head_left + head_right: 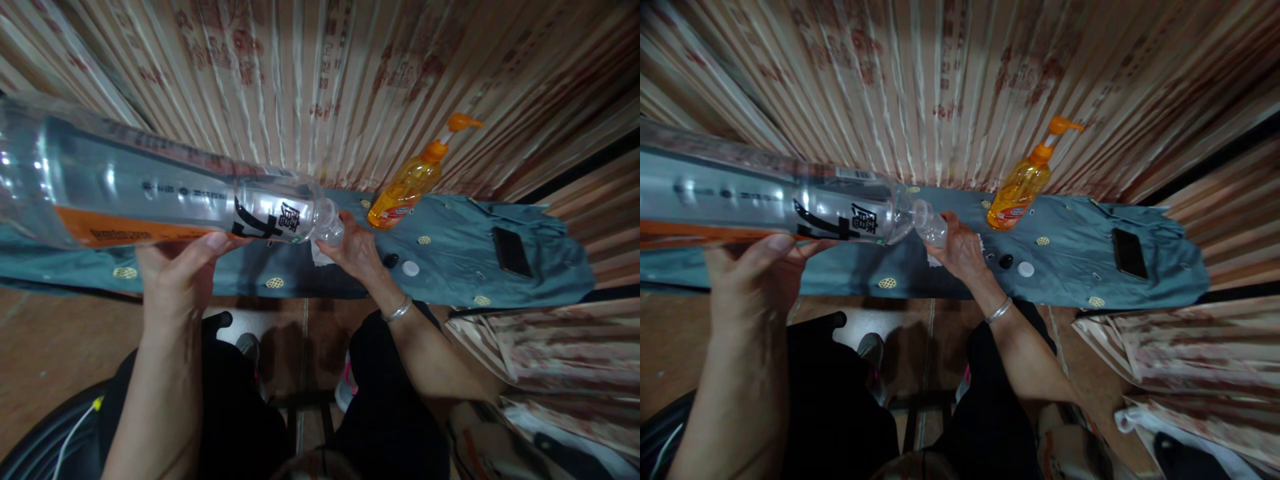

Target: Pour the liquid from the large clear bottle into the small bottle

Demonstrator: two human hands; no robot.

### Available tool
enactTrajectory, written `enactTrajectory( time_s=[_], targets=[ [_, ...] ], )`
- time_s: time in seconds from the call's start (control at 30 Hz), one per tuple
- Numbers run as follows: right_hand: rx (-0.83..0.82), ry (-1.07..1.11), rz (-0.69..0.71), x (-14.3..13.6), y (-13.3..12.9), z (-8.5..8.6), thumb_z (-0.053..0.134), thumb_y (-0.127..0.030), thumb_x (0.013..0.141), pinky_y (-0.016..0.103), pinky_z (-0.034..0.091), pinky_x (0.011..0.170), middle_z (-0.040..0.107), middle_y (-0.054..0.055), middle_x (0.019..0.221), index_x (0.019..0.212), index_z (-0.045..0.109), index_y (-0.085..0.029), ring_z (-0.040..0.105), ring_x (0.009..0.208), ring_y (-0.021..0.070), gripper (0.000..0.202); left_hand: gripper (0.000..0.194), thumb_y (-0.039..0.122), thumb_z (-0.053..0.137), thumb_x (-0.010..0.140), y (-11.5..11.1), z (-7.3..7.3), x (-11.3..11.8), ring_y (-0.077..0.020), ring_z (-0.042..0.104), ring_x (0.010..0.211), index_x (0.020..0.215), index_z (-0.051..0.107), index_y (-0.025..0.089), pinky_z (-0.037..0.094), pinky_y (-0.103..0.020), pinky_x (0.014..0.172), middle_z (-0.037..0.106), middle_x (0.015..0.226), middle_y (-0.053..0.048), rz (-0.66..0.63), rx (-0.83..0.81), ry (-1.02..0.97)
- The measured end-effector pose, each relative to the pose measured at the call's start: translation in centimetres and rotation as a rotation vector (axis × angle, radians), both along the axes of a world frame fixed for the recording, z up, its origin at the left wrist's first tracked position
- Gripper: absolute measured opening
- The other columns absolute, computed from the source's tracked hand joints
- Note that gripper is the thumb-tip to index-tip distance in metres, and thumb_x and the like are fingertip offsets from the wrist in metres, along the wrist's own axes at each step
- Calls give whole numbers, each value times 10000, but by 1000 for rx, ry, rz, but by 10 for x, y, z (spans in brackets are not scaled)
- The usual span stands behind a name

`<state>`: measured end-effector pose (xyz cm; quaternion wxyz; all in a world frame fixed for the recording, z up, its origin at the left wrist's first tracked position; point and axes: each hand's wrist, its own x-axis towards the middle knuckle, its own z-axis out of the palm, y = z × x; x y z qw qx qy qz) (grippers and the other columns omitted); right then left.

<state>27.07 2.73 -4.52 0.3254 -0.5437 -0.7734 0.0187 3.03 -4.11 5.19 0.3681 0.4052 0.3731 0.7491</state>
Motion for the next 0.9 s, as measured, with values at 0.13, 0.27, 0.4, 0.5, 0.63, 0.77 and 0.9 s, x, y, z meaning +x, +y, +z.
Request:
enactTrajectory(
  time_s=[0.13,0.27,0.4,0.5,0.63,0.77,0.9],
  targets=[
    [-23,-7,-21,-1,-1,2,738,-520,867,406,609,832,783,161,1100,1263,530,-161,774,974,329,574,563,187,897,500,3,-8,-3,-175,717,660,1017,724,328,685,-311,586,727,708,52,-8,-21,-50],
    [-46,-12,-28,-1,-2,3,737,-499,875,399,602,833,781,165,1103,1262,536,-150,774,982,330,558,608,195,955,455,6,-13,-6,-173,715,643,1010,726,295,692,-326,563,734,685,56,-15,-53,-120],
    [-38,-5,-23,-2,-2,6,744,-484,865,397,603,817,788,158,1086,1263,532,-149,778,962,325,562,660,202,970,478,7,-17,-9,-177,724,650,1083,728,306,693,-328,565,729,686,65,-47,-26,-126],
    [-54,-11,-32,-2,-3,7,751,-462,862,397,601,801,793,159,1059,1269,533,-138,781,944,326,565,729,215,968,514,8,-19,-12,-186,734,682,1187,711,327,692,-333,580,742,728,55,-85,-2,-103],
    [-49,8,-32,-2,-3,7,749,-486,864,397,602,796,793,156,1057,1275,536,-141,781,940,327,577,770,219,969,509,9,-20,-12,-179,729,656,1224,700,319,696,-342,583,744,715,55,-73,-6,-105],
    [-38,3,-25,-1,-3,5,737,-510,870,397,605,811,790,152,1074,1274,536,-148,779,956,322,579,758,256,959,474,9,-19,-10,-178,723,639,1191,714,293,696,-343,579,747,705,39,-32,-31,-91],
    [-35,-21,-17,0,-1,4,737,-529,867,398,607,824,787,159,1092,1290,528,-138,777,975,324,613,683,236,933,509,8,-17,-8,-173,732,662,1155,726,314,691,-329,601,734,694,52,-14,-18,-65]
  ],
)
